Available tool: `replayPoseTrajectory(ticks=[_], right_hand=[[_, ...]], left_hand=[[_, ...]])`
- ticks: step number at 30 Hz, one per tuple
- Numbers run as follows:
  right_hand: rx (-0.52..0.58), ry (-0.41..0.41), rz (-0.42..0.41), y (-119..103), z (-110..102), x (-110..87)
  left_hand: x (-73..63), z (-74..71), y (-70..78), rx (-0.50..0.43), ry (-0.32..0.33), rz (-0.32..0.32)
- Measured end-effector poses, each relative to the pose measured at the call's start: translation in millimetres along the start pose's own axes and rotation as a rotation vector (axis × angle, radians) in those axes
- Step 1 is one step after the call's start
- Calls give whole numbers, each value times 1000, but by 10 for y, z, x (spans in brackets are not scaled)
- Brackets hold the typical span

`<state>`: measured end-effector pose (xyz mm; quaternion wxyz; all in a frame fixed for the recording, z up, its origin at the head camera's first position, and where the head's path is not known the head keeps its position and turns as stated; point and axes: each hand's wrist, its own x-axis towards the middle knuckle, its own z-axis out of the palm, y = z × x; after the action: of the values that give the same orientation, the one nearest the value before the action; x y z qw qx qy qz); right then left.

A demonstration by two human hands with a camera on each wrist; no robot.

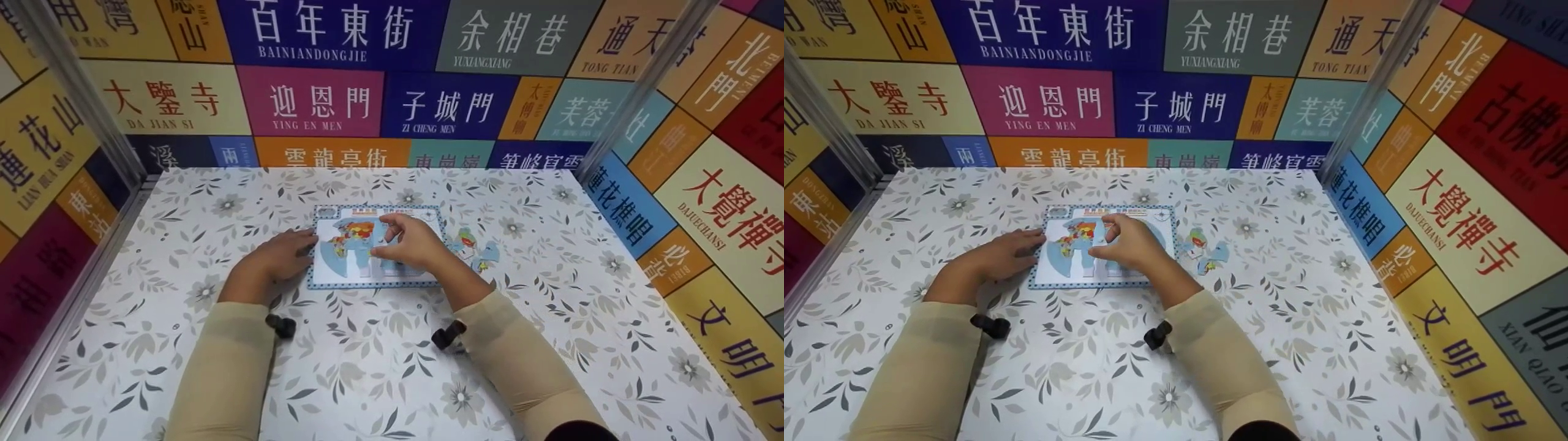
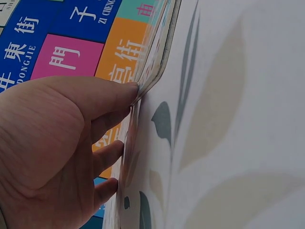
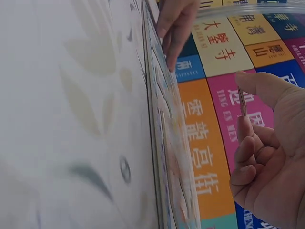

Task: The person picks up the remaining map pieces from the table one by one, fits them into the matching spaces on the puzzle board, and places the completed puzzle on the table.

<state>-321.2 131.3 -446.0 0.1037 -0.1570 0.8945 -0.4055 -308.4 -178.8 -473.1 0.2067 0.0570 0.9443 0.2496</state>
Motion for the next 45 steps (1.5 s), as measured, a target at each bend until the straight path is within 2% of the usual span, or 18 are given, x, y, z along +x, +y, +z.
replayPoseTrajectory(ticks=[5,9,16,25,33,39,45], right_hand=[[27,-23,-24,-101,169,75],[37,-46,-10,-157,270,116],[43,-59,-28,-122,397,135],[28,-118,25,-97,478,109],[-16,-107,65,-72,542,142],[-71,-138,114,-89,567,158],[-103,-161,110,-106,574,160]], left_hand=[[-15,-15,4,16,2,19],[-13,-27,9,24,0,24],[3,-9,9,15,-3,9],[3,-5,7,-13,3,0],[-4,-6,12,15,2,-2],[-4,-17,23,-5,-10,-38],[-3,-16,26,-13,-14,-41]])
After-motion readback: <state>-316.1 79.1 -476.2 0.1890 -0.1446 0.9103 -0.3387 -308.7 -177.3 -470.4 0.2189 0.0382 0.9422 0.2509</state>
